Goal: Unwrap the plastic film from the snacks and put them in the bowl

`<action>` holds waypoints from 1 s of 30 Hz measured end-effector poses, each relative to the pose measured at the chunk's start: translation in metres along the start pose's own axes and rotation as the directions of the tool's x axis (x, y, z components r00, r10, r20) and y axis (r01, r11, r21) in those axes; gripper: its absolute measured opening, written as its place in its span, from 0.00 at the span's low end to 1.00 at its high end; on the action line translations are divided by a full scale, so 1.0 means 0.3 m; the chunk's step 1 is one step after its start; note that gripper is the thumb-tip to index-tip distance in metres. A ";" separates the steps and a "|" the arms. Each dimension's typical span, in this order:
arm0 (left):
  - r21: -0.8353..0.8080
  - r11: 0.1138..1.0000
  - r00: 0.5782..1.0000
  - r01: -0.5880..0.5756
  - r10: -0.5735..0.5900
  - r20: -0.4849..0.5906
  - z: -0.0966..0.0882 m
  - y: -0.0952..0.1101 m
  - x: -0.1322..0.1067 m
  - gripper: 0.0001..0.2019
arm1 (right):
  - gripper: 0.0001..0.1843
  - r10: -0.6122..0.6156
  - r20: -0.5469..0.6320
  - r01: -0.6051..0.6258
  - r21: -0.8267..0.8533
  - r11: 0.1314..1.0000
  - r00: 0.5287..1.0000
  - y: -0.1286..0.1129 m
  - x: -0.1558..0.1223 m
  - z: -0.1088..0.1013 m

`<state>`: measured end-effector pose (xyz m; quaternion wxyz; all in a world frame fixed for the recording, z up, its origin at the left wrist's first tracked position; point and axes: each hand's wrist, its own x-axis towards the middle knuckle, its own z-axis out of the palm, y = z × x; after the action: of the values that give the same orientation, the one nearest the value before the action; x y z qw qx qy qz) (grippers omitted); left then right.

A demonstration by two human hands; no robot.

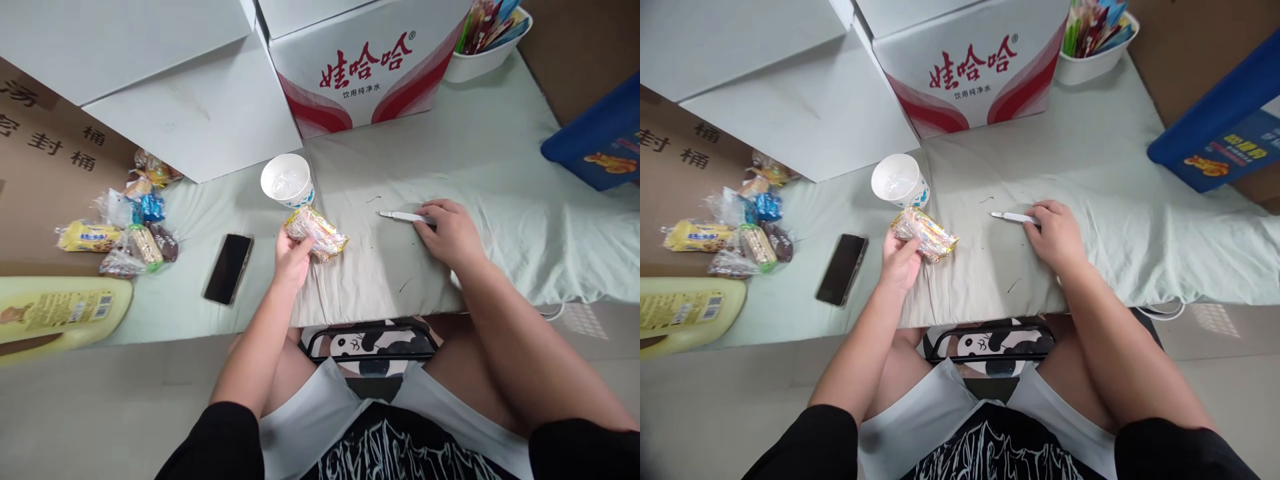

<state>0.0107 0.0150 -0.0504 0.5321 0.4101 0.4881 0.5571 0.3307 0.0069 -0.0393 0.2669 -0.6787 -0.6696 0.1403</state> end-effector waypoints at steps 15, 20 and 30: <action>0.212 0.968 0.991 -0.134 0.132 0.027 0.066 -0.017 -0.032 0.36 | 0.19 -0.087 0.384 -0.209 0.664 0.718 0.919 -0.349 -0.100 0.073; 0.243 0.957 0.987 -0.157 0.140 0.084 0.062 -0.021 -0.042 0.34 | 0.18 -0.105 0.367 -0.157 0.617 0.771 0.925 -0.337 -0.094 0.075; 0.031 0.995 0.991 -0.098 0.101 -0.093 0.024 0.035 -0.012 0.32 | 0.20 -0.154 0.432 -0.106 0.520 0.847 0.888 -0.324 -0.100 0.062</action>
<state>0.0161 0.0125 -0.0385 0.4747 0.4141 0.4987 0.5953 0.2376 -0.0232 -0.0059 0.2798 -0.5169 -0.6570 0.4721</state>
